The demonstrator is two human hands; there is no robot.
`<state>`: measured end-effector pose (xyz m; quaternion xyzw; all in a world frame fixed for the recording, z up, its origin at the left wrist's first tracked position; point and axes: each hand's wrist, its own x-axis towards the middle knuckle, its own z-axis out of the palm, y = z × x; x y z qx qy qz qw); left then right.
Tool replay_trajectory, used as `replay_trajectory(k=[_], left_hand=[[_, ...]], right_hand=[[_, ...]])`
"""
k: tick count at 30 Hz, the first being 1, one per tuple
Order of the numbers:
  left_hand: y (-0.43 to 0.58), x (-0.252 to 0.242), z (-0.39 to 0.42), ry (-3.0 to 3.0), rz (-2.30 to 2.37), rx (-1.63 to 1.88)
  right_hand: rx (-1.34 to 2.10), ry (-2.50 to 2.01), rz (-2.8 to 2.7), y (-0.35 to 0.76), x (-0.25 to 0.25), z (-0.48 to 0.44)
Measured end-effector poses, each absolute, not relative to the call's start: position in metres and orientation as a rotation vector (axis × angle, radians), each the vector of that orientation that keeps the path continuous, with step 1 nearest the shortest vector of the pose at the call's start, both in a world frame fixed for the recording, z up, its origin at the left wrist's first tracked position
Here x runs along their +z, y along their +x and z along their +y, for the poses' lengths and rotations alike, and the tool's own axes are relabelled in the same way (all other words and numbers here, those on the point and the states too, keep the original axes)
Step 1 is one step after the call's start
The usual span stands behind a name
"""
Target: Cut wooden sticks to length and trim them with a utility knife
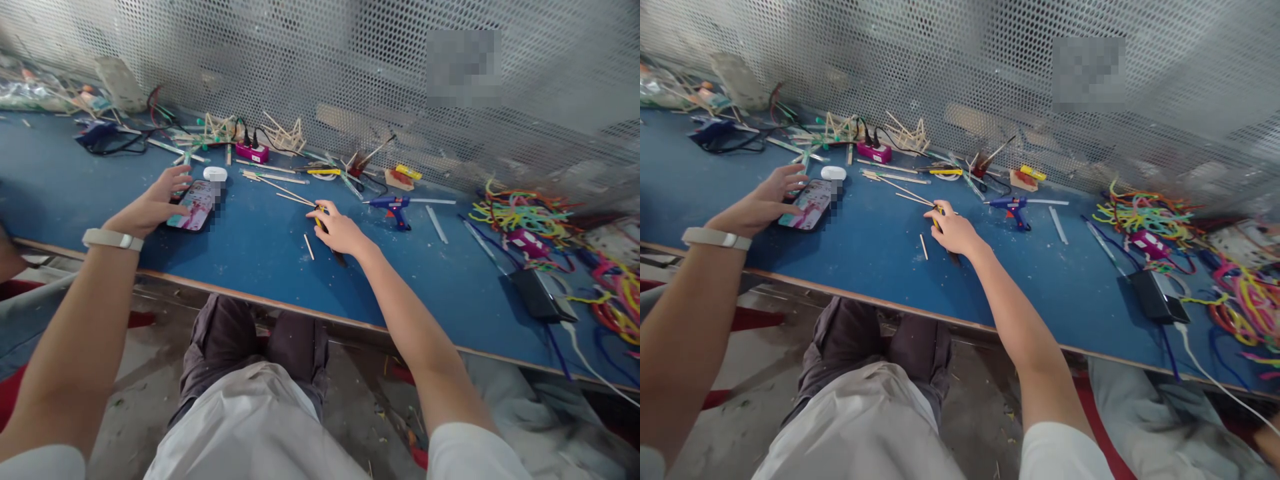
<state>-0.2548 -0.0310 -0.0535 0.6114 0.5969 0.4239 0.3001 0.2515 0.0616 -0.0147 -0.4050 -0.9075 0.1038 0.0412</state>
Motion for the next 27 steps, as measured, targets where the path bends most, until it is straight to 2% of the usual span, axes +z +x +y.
replay_trajectory(k=[27], left_hand=[[-0.2564, -0.0462, -0.0331, 1.640, 1.557, 1.066]], right_hand=[[0.286, -1.242, -2.786, 0.2500, -0.0126, 0.0580]])
